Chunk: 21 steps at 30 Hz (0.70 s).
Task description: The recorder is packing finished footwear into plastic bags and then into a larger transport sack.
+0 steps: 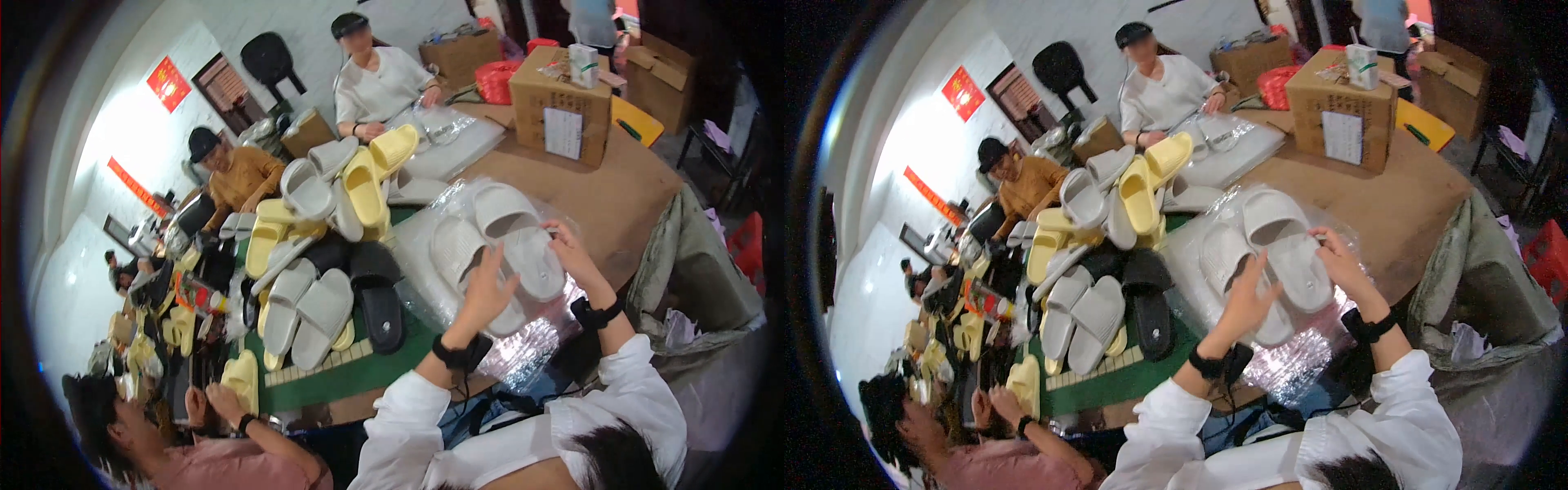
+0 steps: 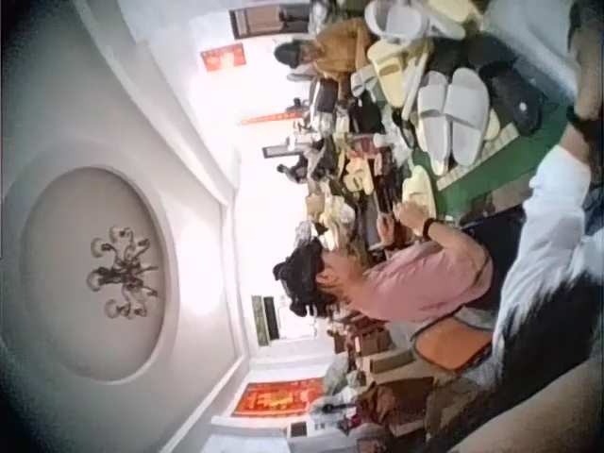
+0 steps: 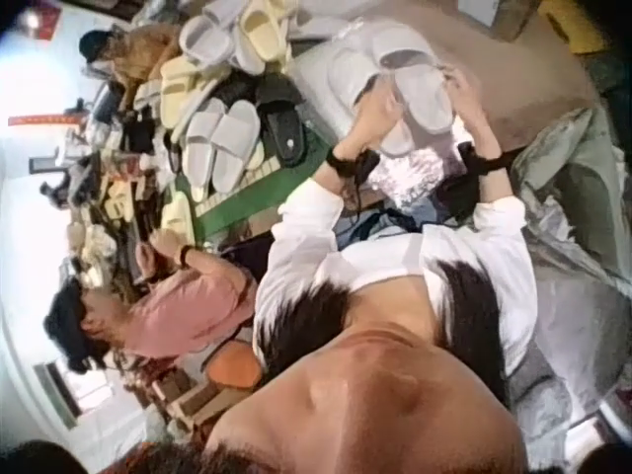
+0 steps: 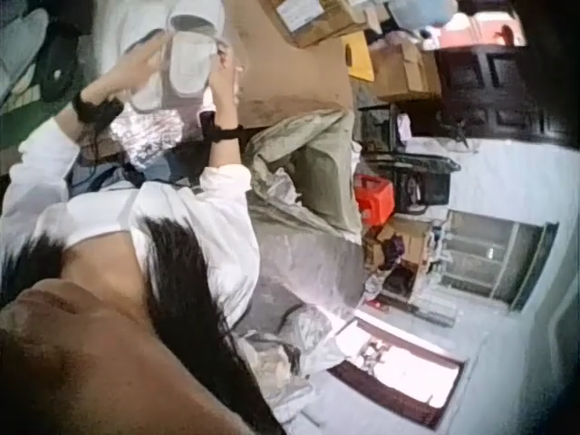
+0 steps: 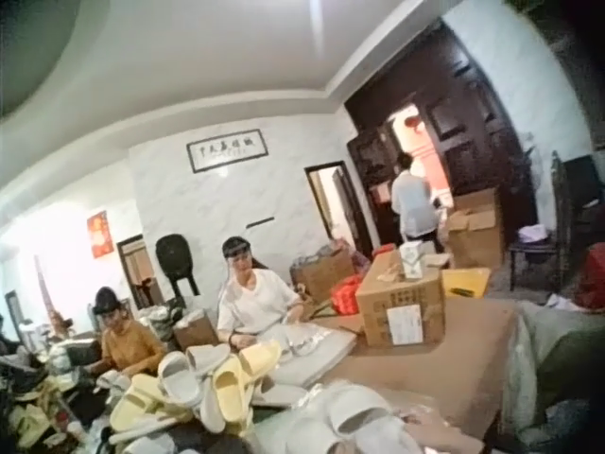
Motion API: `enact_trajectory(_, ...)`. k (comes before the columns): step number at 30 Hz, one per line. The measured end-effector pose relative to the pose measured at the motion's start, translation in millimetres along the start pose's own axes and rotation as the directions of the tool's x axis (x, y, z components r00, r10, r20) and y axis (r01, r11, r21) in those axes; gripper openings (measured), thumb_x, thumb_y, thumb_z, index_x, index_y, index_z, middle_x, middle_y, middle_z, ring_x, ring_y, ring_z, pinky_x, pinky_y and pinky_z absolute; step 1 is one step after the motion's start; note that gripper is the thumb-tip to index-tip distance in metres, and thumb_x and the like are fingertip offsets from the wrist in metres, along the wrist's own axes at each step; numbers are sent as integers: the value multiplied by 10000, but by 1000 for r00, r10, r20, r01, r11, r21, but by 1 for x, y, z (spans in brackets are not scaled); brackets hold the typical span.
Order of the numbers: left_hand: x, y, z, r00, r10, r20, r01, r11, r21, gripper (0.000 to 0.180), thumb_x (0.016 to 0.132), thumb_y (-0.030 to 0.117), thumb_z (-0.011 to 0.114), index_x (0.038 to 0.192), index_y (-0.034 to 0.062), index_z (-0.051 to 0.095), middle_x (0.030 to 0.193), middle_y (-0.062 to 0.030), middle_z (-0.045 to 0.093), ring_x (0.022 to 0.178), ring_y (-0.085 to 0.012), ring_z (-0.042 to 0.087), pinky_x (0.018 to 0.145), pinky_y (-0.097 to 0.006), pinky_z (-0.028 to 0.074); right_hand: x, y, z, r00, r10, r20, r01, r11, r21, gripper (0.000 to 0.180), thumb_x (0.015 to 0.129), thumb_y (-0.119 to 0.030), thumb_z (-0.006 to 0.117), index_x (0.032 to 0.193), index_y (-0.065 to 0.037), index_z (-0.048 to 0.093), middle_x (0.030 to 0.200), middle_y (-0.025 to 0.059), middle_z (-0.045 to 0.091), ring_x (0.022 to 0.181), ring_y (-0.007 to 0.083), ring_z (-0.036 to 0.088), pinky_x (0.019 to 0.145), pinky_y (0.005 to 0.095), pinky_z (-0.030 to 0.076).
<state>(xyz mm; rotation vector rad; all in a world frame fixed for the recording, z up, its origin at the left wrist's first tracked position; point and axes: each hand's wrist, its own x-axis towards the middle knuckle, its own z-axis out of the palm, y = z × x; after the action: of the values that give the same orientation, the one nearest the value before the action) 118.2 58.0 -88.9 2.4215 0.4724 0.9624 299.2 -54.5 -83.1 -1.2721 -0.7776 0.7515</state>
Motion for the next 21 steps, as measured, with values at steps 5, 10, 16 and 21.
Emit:
enact_trajectory(5, -74, 22, -9, 982, -27, 184, -7, 984, 179, 182, 778, 149, 629, 919, 39, 596, 846, -163, 557, 796, -361, 537, 696, -451, 430, 36, 58, -33, 990, -91, 110, 129, 901, -415, 324, 871, -65, 436, 1176, -51, 543, 1163, 125, 576, 1090, 228, 531, 942, 331, 411)
enact_trajectory(10, -101, 23, -11, 978, 1, 208, -55, 966, 254, 159, 762, 114, 623, 870, 20, 553, 922, -186, 524, 830, -372, 523, 719, -451, 430, 46, 53, -22, 969, -128, 212, 217, 847, -485, 350, 826, -78, 444, 1153, -62, 566, 1186, 167, 563, 1123, 296, 524, 956, 385, 406)
enact_trajectory(16, -113, 14, 4, 984, -138, 116, 123, 984, 126, 214, 762, 33, 558, 939, -53, 473, 1041, -267, 437, 903, -423, 493, 811, -469, 415, 36, 32, 24, 980, -140, 138, 187, 443, -877, 357, 813, -182, 520, 1153, -243, 611, 1332, 191, 439, 1218, 407, 409, 974, 477, 364)
enact_trajectory(21, -120, 9, 3, 988, -41, 152, 13, 984, 177, 223, 777, -4, 487, 974, -99, 528, 1027, -287, 517, 948, -432, 513, 850, -469, 421, 44, 37, 68, 876, 176, 450, 349, 414, -841, 422, 833, -336, 537, 1248, -266, 567, 1431, 317, 249, 1330, 478, 245, 1033, 518, 305)
